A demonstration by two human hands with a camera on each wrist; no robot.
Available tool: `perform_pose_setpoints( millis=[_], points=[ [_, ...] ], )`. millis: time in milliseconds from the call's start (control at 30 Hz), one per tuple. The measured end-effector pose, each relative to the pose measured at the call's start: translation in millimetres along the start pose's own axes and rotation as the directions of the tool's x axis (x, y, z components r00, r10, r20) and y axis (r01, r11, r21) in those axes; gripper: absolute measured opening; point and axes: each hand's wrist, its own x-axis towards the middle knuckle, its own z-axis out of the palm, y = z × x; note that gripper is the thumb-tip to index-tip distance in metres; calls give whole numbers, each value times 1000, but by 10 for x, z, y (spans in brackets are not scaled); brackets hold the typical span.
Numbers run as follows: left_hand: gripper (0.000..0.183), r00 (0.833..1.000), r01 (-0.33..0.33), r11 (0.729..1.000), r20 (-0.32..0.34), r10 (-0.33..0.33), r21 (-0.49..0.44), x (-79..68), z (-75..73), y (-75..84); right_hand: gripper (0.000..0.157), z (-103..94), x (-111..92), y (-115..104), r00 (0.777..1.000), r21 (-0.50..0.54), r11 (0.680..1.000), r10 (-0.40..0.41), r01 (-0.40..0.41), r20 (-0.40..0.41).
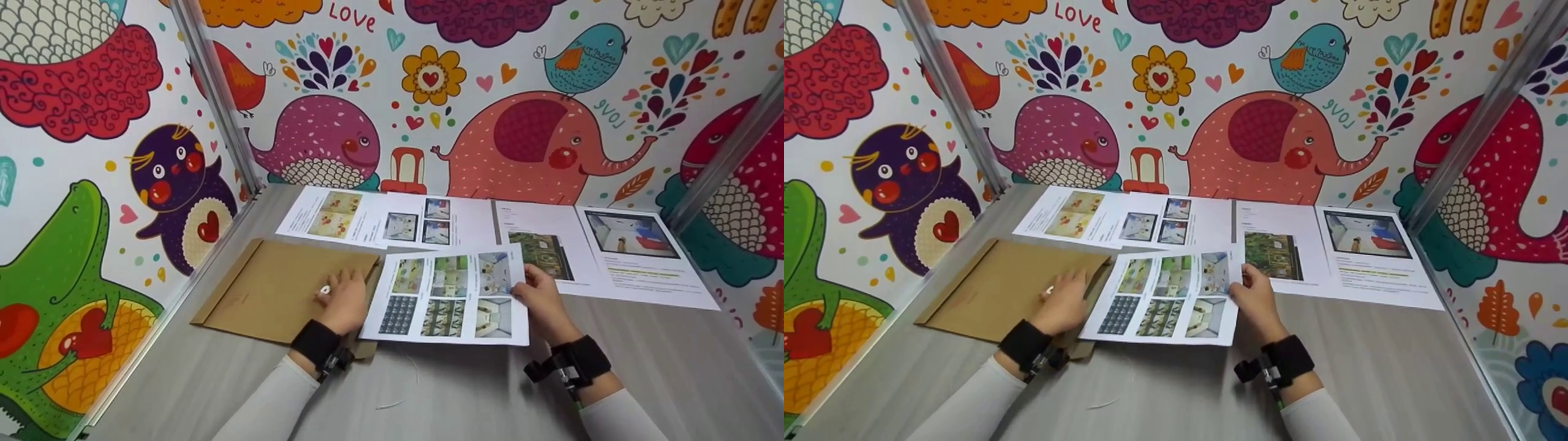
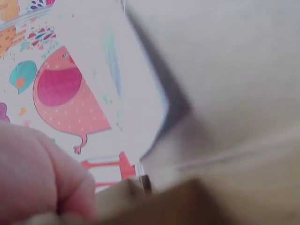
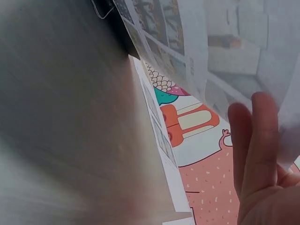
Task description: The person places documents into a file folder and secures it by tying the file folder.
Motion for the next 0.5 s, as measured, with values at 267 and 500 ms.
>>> perform_pose_setpoints(
  millis=[267,500],
  points=[
    [57,998,-2,1000,-63,0,-31,20,-43,256,49,-38,3,-39,1000,-16,1000,3,-2,8],
    [55,998,-16,998,-55,13,-53,16,-121,486,51,-90,22,-38,1000,11,1000,23,-24,20]
  ],
)
